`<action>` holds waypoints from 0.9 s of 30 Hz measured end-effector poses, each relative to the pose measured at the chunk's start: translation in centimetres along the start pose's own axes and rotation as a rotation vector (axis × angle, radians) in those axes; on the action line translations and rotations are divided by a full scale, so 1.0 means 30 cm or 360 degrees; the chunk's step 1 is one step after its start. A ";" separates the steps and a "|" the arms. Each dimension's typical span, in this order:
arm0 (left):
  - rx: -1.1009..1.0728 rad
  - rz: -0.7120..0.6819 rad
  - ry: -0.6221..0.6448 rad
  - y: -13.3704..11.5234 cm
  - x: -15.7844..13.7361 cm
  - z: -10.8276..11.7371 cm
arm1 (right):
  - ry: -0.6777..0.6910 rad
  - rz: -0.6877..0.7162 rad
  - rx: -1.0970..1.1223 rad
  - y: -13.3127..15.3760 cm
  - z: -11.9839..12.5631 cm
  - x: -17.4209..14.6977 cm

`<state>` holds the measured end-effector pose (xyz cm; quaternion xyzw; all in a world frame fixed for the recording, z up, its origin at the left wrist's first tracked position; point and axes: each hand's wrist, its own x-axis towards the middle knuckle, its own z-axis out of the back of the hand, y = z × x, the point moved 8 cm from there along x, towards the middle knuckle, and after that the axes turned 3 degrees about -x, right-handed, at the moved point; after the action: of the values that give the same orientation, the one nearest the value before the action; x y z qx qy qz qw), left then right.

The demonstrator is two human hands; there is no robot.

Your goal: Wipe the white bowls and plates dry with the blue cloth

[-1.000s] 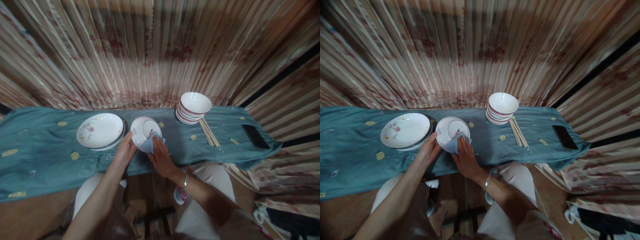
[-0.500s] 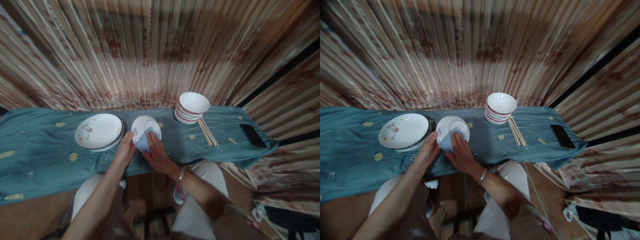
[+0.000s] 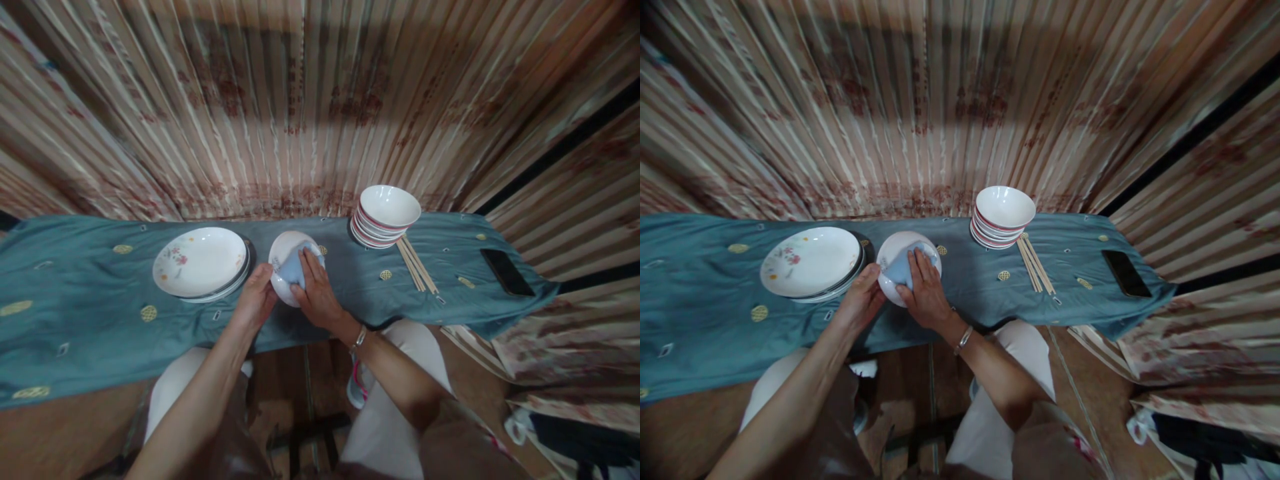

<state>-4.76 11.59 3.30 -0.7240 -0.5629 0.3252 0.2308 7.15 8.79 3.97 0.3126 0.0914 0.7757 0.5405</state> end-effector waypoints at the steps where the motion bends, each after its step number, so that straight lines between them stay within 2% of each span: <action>1: 0.0004 0.0004 0.0003 -0.001 -0.002 -0.001 | -0.0001 -0.0017 0.0002 -0.004 0.002 0.004; 16: 0.0018 0.0016 -0.0026 0.000 -0.009 -0.005 | -0.0003 -0.0155 -0.0053 -0.063 0.008 0.029; 27: 0.0007 0.0016 -0.0067 0.008 0.000 0.022 | -0.0030 -0.0261 -0.0023 -0.103 0.005 -0.010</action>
<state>-5.09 11.52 2.69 -0.7193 -0.5633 0.3426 0.2190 9.72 9.74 2.50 0.3073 0.1059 0.7265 0.6054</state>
